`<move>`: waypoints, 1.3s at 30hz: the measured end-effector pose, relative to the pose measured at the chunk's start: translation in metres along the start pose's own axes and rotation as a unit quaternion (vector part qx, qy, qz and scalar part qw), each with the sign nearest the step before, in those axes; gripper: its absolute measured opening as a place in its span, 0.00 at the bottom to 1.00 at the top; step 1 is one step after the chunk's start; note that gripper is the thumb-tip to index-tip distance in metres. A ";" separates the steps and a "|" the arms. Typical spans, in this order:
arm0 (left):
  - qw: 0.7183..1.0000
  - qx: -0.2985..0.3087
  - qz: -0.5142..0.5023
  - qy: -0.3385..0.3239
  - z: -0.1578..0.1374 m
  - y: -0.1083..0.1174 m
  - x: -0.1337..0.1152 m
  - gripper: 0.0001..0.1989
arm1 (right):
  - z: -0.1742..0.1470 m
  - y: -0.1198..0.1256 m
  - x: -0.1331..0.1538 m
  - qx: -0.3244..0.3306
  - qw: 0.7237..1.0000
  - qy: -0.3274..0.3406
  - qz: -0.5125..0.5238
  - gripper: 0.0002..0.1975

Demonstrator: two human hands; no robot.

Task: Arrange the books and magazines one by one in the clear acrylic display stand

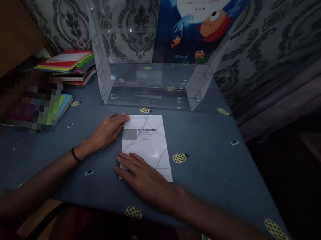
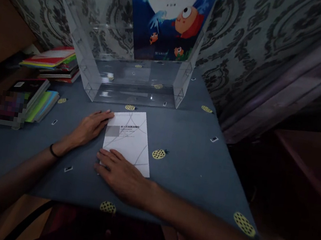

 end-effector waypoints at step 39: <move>0.983 0.118 -0.064 -0.129 -0.149 0.035 -0.081 0.22 | -0.022 0.034 -0.123 -0.036 0.968 -0.212 -0.127 0.27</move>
Point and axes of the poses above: each hand's wrist, its own z-axis towards the middle knuckle, its own y-axis out of the back of the hand, x = y × z, the point moved 6 cm from there along z, towards the middle knuckle, and after that the axes turned 8 degrees about y, right-handed, at the moved point
